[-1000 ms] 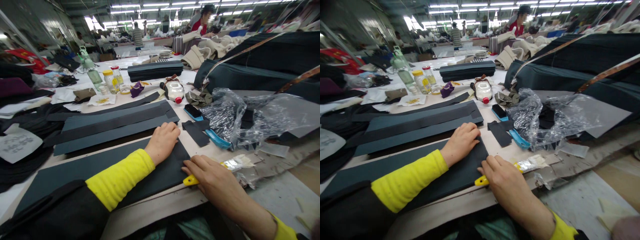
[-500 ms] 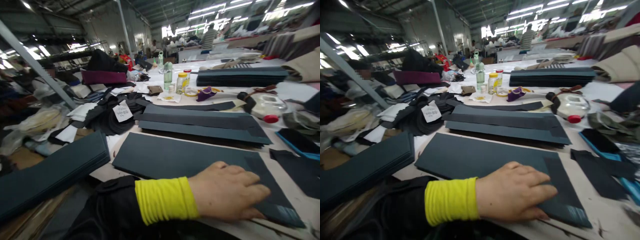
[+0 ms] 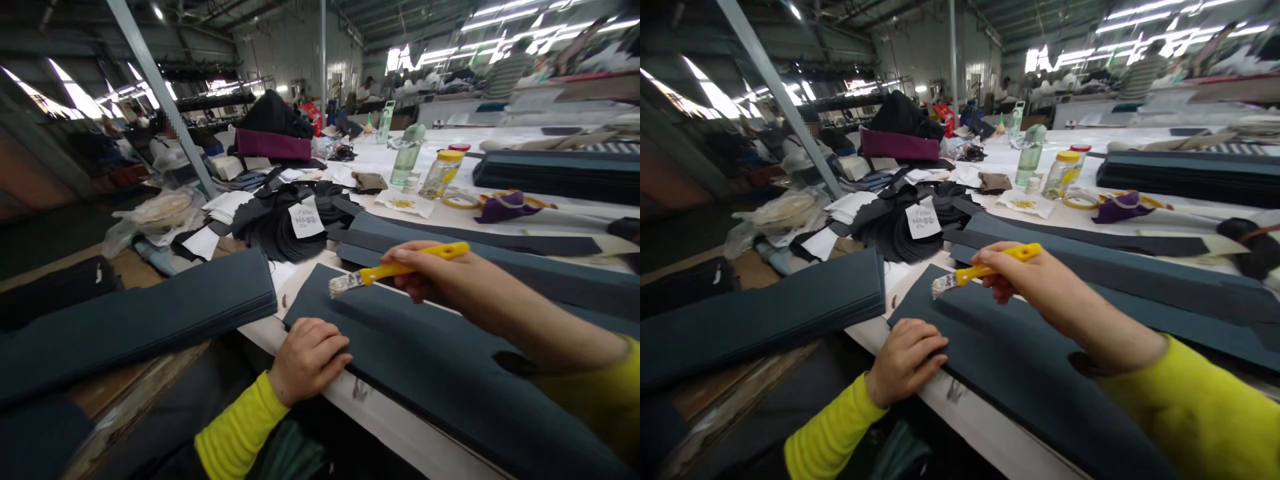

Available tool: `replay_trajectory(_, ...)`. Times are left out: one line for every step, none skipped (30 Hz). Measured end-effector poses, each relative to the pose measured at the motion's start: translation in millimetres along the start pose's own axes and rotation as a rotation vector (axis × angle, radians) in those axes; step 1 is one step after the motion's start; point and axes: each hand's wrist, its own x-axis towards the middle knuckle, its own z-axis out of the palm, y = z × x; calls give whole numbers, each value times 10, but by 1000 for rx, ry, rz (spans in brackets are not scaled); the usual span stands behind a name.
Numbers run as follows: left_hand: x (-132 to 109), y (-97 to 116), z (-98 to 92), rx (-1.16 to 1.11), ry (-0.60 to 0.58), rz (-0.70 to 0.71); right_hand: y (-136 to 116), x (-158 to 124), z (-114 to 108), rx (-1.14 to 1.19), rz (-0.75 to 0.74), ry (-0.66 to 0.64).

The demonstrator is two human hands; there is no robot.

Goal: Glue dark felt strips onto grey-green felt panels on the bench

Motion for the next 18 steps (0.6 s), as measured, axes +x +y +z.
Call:
replay_trajectory(4,5,4,-1,-1,0,-31,81,164,17,27,-26)
replay_trajectory(13,11,5,-3,0,2,-48,147,294,19,45,-52)
replay_trajectory(23,16,4,-4,3,4,-53,202,392,9,49,-67)
replay_trajectory(30,17,3,-4,6,7,-48,248,462,-5,45,-74)
replay_trajectory(33,16,3,-2,11,8,-35,289,509,-15,40,-77)
replay_trajectory(33,13,3,-1,14,8,-17,325,542,-19,36,-78)
replay_trajectory(30,9,3,0,17,6,3,358,565,-20,35,-79)
replay_trajectory(26,5,5,-2,20,5,23,387,584,-19,34,-77)
replay_trajectory(21,1,7,-6,22,4,41,411,600,-17,34,-77)
replay_trajectory(16,-1,8,-13,20,5,55,428,614,-17,35,-81)
replay_trajectory(13,-3,9,-18,19,5,66,438,623,-17,37,-82)
replay_trajectory(11,-4,10,-21,16,7,73,439,625,-19,42,-81)
replay_trajectory(11,-4,10,-22,14,7,77,430,617,-22,47,-79)
replay_trajectory(11,-5,10,-22,11,5,78,410,596,-26,55,-74)
replay_trajectory(11,-5,11,-20,7,3,76,380,560,-29,65,-67)
replay_trajectory(12,-6,12,-19,3,1,73,339,510,-32,77,-58)
replay_trajectory(11,-7,13,-18,-1,-1,70,288,445,-34,95,-44)
replay_trajectory(10,-8,14,-17,-6,-2,67,227,366,-38,119,-24)
